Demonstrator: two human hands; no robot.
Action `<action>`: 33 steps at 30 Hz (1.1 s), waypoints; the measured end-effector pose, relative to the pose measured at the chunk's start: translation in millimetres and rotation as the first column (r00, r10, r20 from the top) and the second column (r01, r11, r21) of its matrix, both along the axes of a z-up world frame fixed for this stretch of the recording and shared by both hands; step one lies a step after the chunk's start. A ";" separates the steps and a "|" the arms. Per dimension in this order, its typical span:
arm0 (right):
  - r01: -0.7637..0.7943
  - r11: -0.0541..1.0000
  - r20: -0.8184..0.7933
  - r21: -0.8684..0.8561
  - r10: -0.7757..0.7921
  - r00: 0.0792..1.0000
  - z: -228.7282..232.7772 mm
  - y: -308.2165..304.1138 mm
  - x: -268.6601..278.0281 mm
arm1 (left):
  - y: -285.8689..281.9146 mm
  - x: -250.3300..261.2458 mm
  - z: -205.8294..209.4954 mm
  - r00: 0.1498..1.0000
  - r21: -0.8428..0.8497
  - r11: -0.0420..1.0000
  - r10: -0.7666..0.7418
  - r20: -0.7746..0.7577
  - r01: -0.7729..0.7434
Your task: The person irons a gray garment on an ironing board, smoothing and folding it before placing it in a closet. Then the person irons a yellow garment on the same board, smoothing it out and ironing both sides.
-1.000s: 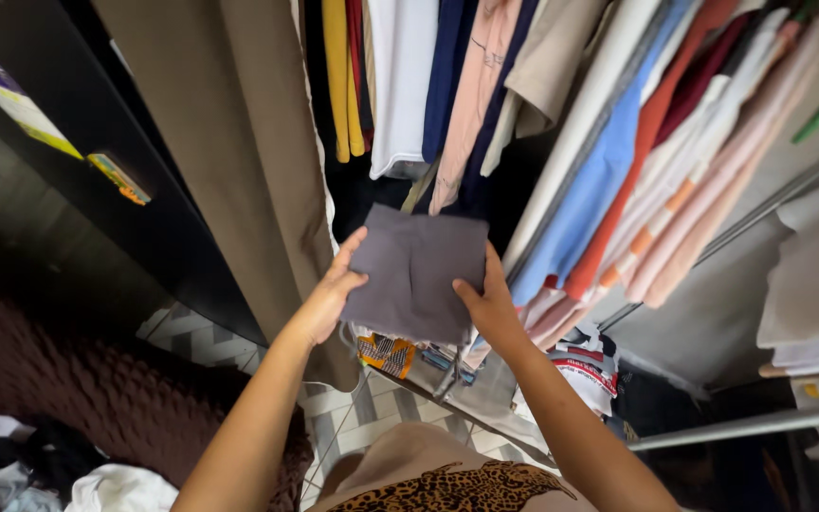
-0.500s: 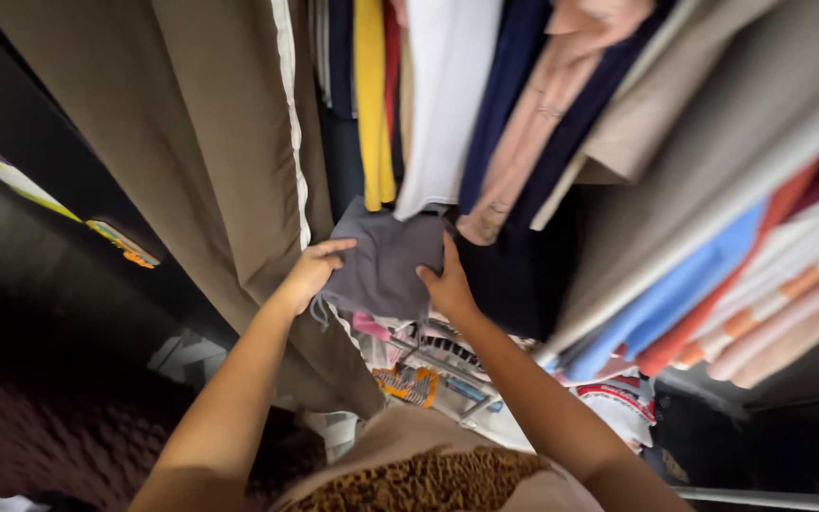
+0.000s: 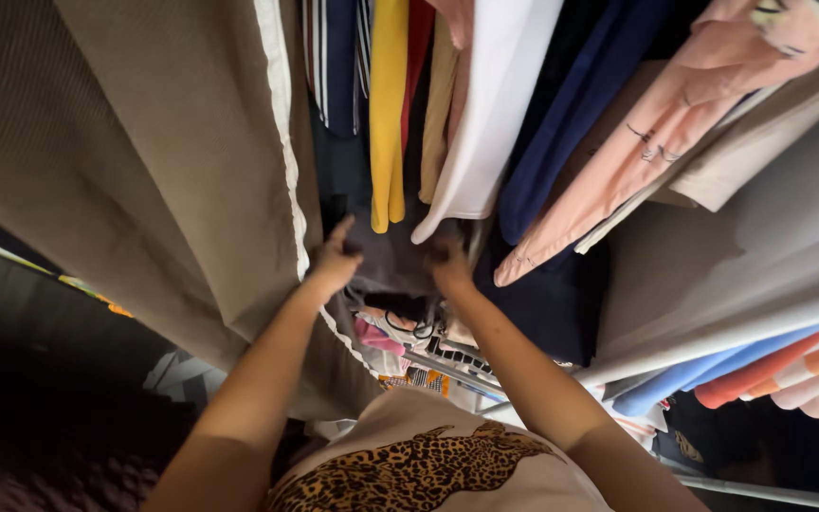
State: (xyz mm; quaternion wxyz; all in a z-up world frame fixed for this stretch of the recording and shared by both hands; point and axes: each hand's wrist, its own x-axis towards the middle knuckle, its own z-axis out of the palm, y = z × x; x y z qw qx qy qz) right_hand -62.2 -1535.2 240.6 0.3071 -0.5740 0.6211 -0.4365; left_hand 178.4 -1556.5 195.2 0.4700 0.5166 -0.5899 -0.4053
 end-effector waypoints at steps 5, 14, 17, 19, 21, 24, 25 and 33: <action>-0.111 0.994 -0.186 -0.023 0.104 0.977 -20.7 15.3 1.8 | 4.7 -10.1 -39.5 0.987 0.186 0.982 -0.018 0.157 -0.012; -0.256 0.958 -0.403 -0.128 0.185 0.896 -52.8 48.4 -3.9 | 23.2 -28.8 -19.6 0.738 -0.169 0.972 0.233 0.633 -0.162; -0.213 0.973 -0.392 0.092 0.232 0.890 -64.4 61.0 -6.2 | 19.4 -27.5 -8.1 0.803 -0.140 0.973 0.232 0.549 -0.186; -0.310 0.923 -0.318 0.228 0.371 0.872 -67.2 68.7 -10.4 | 23.8 -34.6 -0.1 0.596 -0.076 0.983 0.161 0.786 -0.166; -0.401 0.901 -0.319 0.164 0.433 0.843 -69.1 78.5 -10.0 | 35.7 -47.2 6.3 0.485 -0.122 0.979 0.186 0.854 -0.161; -0.505 0.860 -0.291 -0.068 0.467 0.835 -60.3 85.4 -13.6 | 41.2 -79.9 12.5 0.576 -0.165 0.975 0.220 0.787 -0.147; -0.531 0.847 -0.159 -0.036 0.520 0.840 -54.1 85.3 -18.3 | 38.1 -91.3 12.3 0.628 -0.035 0.991 0.108 0.771 -0.127; -0.684 0.682 0.346 0.257 0.596 0.724 -6.1 118.5 -70.3 | 26.7 -74.0 -26.3 0.776 0.144 0.990 -0.091 0.624 0.000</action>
